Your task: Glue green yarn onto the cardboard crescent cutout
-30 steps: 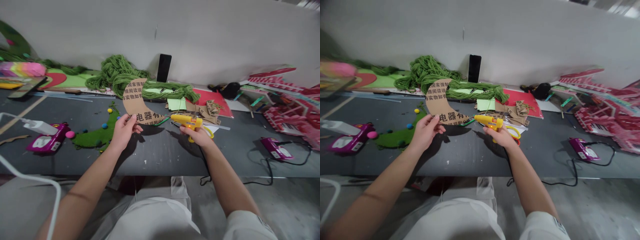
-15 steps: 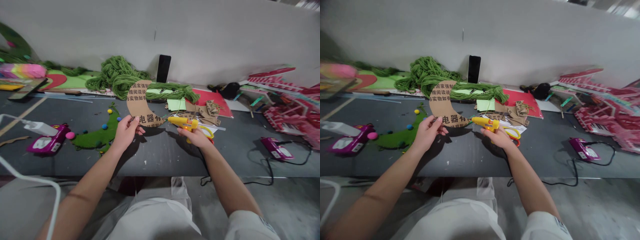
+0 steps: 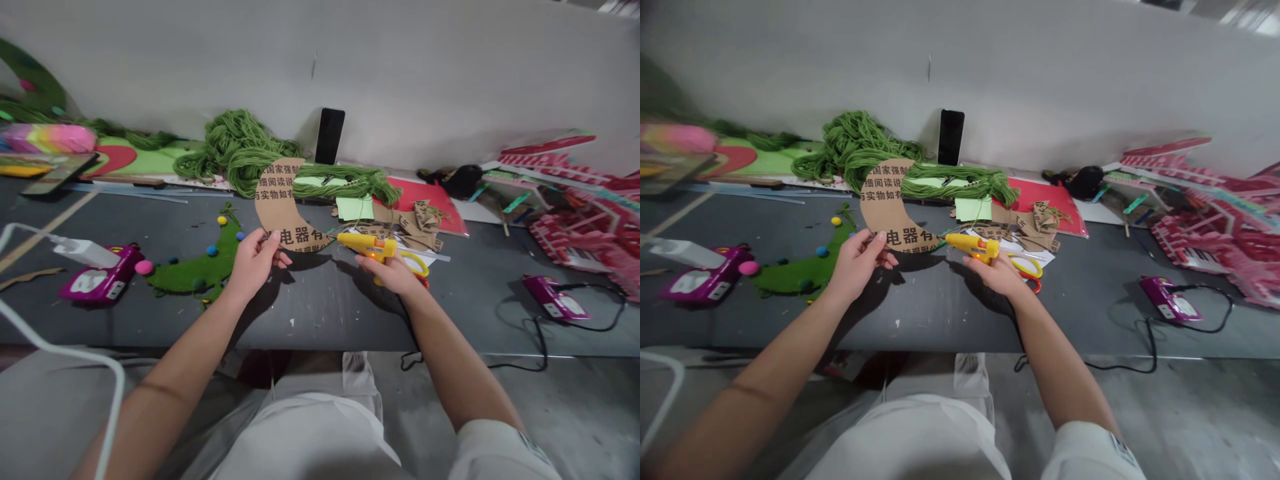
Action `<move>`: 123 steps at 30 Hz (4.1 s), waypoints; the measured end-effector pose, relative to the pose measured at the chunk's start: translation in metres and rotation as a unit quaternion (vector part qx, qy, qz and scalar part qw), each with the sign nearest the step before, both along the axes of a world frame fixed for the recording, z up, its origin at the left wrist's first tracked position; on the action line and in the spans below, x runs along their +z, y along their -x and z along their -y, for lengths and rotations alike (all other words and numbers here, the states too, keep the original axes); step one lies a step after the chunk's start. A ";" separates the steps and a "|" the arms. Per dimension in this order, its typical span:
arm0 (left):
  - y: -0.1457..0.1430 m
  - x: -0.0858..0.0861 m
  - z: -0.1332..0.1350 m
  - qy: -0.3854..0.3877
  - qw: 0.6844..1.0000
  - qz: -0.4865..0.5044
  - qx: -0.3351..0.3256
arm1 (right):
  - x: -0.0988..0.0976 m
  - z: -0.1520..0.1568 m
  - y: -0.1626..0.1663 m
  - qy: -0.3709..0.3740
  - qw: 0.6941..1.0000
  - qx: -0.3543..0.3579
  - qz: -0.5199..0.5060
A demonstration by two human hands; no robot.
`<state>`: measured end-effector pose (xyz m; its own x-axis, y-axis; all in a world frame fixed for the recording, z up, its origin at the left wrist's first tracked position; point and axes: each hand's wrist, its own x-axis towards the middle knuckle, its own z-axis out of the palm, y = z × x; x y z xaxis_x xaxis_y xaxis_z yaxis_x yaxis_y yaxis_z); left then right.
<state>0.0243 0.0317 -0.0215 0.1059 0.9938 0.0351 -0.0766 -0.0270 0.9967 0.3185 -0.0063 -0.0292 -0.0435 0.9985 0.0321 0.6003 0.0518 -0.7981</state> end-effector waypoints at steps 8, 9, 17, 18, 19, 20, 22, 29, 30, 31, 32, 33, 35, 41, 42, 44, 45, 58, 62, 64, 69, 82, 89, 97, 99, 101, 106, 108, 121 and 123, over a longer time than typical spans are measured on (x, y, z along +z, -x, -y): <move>-0.001 0.002 0.001 0.002 1.000 -0.007 0.001 | -0.001 -0.001 0.000 0.006 1.000 0.004 0.008; -0.001 0.002 0.001 0.002 1.000 -0.006 0.001 | -0.001 0.000 0.000 0.005 1.000 0.002 0.009; 0.000 0.002 0.001 0.005 1.000 -0.006 0.001 | 0.002 0.000 0.002 0.007 1.000 0.008 0.012; 0.000 0.002 0.001 0.005 1.000 -0.005 0.001 | 0.003 0.000 0.002 0.007 1.000 0.008 0.013; 0.000 0.002 0.001 0.004 1.000 -0.004 0.001 | 0.002 0.000 0.002 0.007 1.000 0.008 0.012; 0.000 0.001 0.001 0.003 1.000 -0.002 0.001 | 0.002 0.000 0.002 0.006 1.000 0.008 0.012; 0.000 0.001 0.001 0.002 1.000 0.000 0.002 | 0.002 0.000 0.001 0.004 1.000 0.008 0.012; 0.001 0.000 0.001 0.001 1.000 -0.003 -0.005 | 0.001 0.000 0.001 0.002 1.000 0.010 0.022; 0.001 0.000 0.001 0.000 1.000 -0.004 -0.006 | 0.002 0.000 0.001 0.004 1.000 0.008 0.022; 0.001 0.000 0.001 0.000 1.000 -0.004 -0.006 | 0.002 0.000 0.002 0.006 1.000 0.007 0.021; 0.001 -0.001 0.001 0.000 1.000 -0.003 -0.005 | 0.002 0.001 0.002 0.009 1.000 0.006 0.020; 0.001 -0.001 0.000 0.001 1.000 -0.002 -0.004 | 0.003 0.001 0.002 0.011 1.000 0.006 0.020; 0.000 -0.001 0.000 0.002 1.000 0.000 -0.002 | 0.003 0.001 0.002 0.011 1.000 0.009 0.023; 0.000 0.001 0.000 0.003 1.000 0.002 0.001 | 0.003 0.000 0.002 0.014 0.999 0.017 0.026; 0.000 0.001 0.001 0.003 1.000 0.002 0.002 | 0.003 0.000 0.002 0.017 0.999 0.018 0.027; 0.000 0.001 0.001 0.003 1.000 0.001 0.003 | 0.002 0.001 0.002 0.021 0.999 0.020 0.033; 0.000 0.001 0.001 0.003 1.000 -0.001 0.004 | 0.001 0.001 0.002 0.021 0.999 0.021 0.037; 0.000 0.001 0.000 0.001 1.000 0.003 0.012 | 0.006 0.003 0.003 0.033 0.998 0.024 0.046; 0.000 0.001 0.000 0.004 1.000 0.013 0.014 | 0.005 0.002 0.002 0.032 0.998 0.025 0.038; 0.000 0.001 0.000 0.004 1.000 0.014 0.013 | 0.004 0.002 0.002 0.033 0.998 0.027 0.039; 0.000 0.000 0.000 0.004 1.000 0.012 0.011 | 0.004 0.002 0.002 0.026 0.998 0.032 0.042; 0.001 0.000 0.000 -0.002 1.000 0.003 0.007 | 0.003 0.001 0.002 0.017 0.999 0.024 0.037; 0.000 -0.001 0.000 0.001 1.000 0.005 0.004 | 0.003 0.000 0.002 0.012 0.999 0.015 0.036; 0.000 -0.001 0.000 -0.001 1.000 -0.002 0.001 | 0.002 0.000 0.001 0.007 0.999 0.004 0.037; 0.000 0.000 0.000 -0.001 1.000 -0.004 0.001 | 0.002 0.001 0.001 0.008 0.999 0.003 0.041; 0.000 0.001 0.001 0.000 1.000 -0.007 -0.001 | 0.001 0.000 0.001 0.008 0.999 0.005 0.039; 0.000 0.002 0.001 0.002 1.000 -0.012 -0.006 | -0.001 -0.001 0.000 0.010 0.999 0.009 0.038; 0.000 0.002 0.001 0.002 1.000 -0.011 -0.008 | 0.000 -0.001 0.000 0.003 0.999 0.013 0.036; -0.001 0.002 0.002 0.005 1.000 -0.009 -0.004 | 0.002 0.001 0.002 0.019 0.998 0.023 0.054; -0.001 0.002 0.002 0.006 1.000 -0.010 -0.003 | 0.003 0.001 0.003 0.022 0.998 0.027 0.058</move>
